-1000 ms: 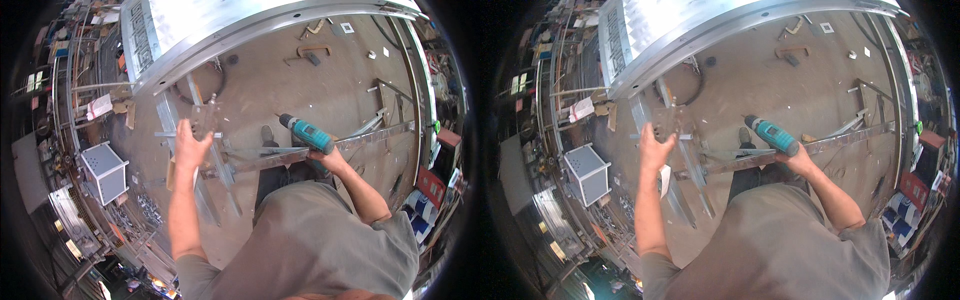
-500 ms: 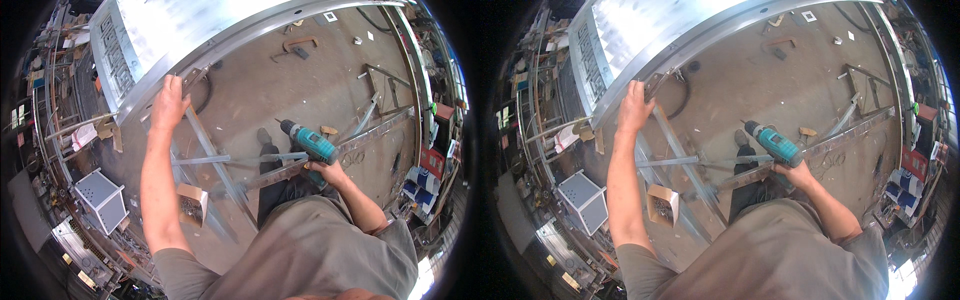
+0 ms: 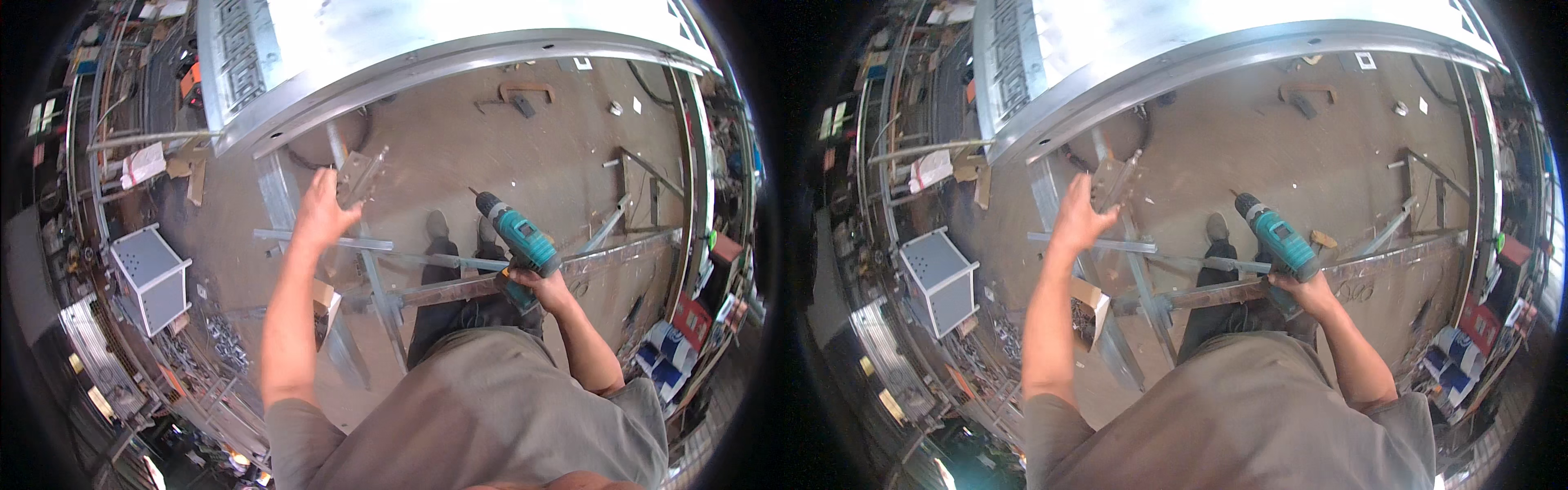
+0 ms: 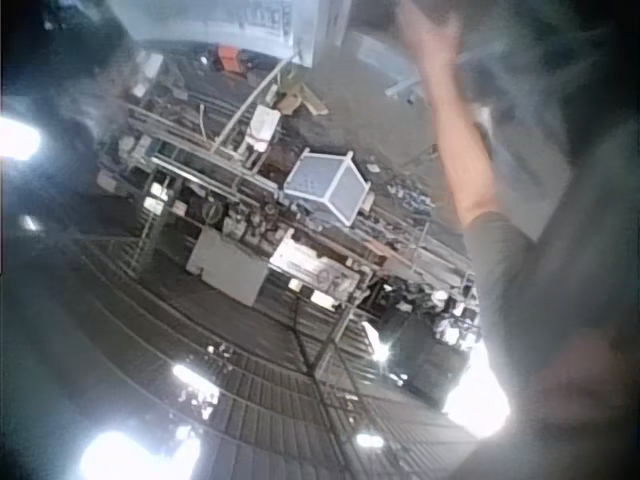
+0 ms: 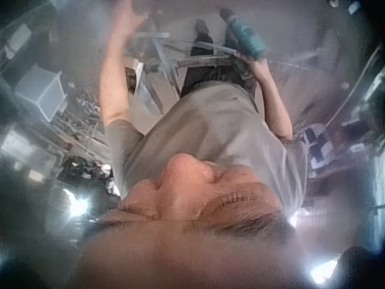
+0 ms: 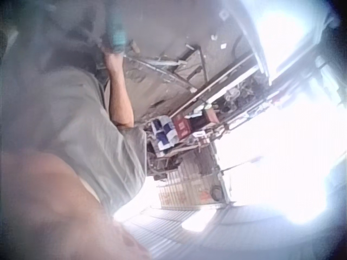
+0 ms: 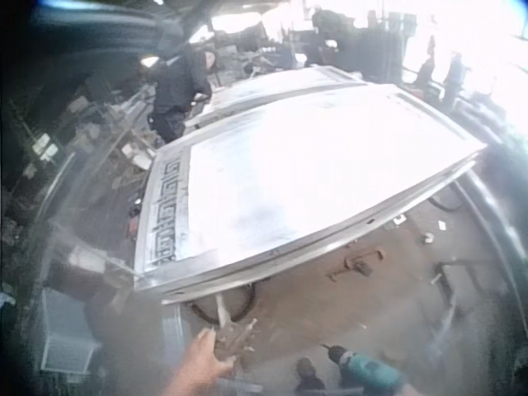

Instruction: The person aligns a metal hinge onto a large metal frame and uses a cordless drill to fasten it with screws. They handle the hinge, frame, and drill throughout the process.

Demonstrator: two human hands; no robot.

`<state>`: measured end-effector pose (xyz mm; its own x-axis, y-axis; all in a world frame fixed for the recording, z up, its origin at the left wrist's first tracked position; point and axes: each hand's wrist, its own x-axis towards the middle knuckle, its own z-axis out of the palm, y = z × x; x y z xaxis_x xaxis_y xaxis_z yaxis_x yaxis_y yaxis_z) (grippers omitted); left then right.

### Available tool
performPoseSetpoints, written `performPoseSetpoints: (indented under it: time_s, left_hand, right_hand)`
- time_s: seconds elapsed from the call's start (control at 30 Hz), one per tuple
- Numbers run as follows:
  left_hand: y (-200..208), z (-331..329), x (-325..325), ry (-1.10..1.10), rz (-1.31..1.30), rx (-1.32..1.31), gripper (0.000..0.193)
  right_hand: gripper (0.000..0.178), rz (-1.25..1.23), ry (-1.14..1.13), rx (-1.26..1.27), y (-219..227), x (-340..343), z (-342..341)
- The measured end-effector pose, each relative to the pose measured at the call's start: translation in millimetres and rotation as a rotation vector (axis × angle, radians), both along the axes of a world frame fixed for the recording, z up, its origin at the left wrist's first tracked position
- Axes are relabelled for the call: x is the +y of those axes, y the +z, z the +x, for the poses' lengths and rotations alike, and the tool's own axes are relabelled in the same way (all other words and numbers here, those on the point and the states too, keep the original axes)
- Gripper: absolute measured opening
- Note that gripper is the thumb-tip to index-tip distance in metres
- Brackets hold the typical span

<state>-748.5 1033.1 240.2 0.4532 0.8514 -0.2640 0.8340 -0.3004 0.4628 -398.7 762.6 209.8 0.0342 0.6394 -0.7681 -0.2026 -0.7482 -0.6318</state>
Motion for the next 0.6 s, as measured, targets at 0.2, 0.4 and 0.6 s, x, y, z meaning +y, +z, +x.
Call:
performPoseSetpoints:
  time_s: [0.2, 0.4, 0.6]
  left_hand:
    - [39, -44, -86, 0.447, -0.071, -0.084, 0.065]
    - [58, -67, -193, 0.814, -0.204, -0.36, 0.065]
    - [56, -49, -365, 1.25, -0.222, -0.639, 0.069]
  right_hand:
    - [0.049, 0.127, 0.187, 0.128, 11, 22, -4]
    - [0.048, 0.152, 0.227, 0.18, 14, 22, -14]
    - [0.049, 0.162, 0.442, 0.218, 2, 7, -2]
